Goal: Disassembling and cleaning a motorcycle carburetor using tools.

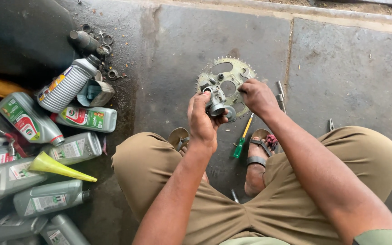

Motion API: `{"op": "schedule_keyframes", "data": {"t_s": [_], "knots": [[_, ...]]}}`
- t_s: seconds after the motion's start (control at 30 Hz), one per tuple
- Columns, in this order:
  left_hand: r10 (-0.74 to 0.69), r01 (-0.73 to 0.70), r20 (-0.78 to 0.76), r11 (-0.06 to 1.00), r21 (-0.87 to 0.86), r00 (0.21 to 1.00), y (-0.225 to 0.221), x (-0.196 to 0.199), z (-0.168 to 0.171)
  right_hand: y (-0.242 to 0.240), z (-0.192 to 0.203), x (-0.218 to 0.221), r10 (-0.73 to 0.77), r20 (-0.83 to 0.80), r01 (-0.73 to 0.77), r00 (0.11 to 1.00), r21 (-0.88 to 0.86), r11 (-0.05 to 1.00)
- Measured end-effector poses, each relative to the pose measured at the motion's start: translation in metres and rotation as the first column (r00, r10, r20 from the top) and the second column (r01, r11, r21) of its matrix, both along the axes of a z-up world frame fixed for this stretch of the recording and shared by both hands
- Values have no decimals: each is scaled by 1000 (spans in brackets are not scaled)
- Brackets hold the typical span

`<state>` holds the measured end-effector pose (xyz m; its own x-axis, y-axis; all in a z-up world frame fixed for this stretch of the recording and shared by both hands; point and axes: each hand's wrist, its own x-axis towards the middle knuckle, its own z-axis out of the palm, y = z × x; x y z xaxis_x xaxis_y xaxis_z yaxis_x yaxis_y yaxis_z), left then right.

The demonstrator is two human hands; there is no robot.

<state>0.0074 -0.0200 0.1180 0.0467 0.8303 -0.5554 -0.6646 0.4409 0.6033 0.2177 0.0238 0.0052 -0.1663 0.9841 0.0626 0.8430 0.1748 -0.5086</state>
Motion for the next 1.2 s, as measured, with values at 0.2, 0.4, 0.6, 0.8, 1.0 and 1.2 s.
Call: {"op": "schedule_keyframes", "data": {"t_s": [0.2, 0.4, 0.6, 0.8, 1.0, 1.2], "knots": [[22, -22, 20, 999, 28, 1000, -1, -4, -3, -1, 4, -3, 6, 32, -6, 999, 10, 1000], [17, -20, 41, 997, 74, 999, 0, -3, -5, -4, 9, -3, -2, 48, 0, 999, 36, 999], [39, -40, 9, 997, 66, 999, 1, -5, 0, 4, 20, -5, -34, 64, 13, 997, 297, 955], [4, -2, -21, 994, 108, 1000, 1, -3, 0, 1, 92, -30, -130, -320, 175, 938, 116, 978], [-84, 84, -8, 987, 139, 996, -5, 2, 4, -44, 167, -34, 72, -310, -54, 948, 67, 996], [-219, 256, -157, 924, 283, 963, -20, 16, -5, -70, 157, -7, -150, -461, 82, 874, -165, 983]]}}
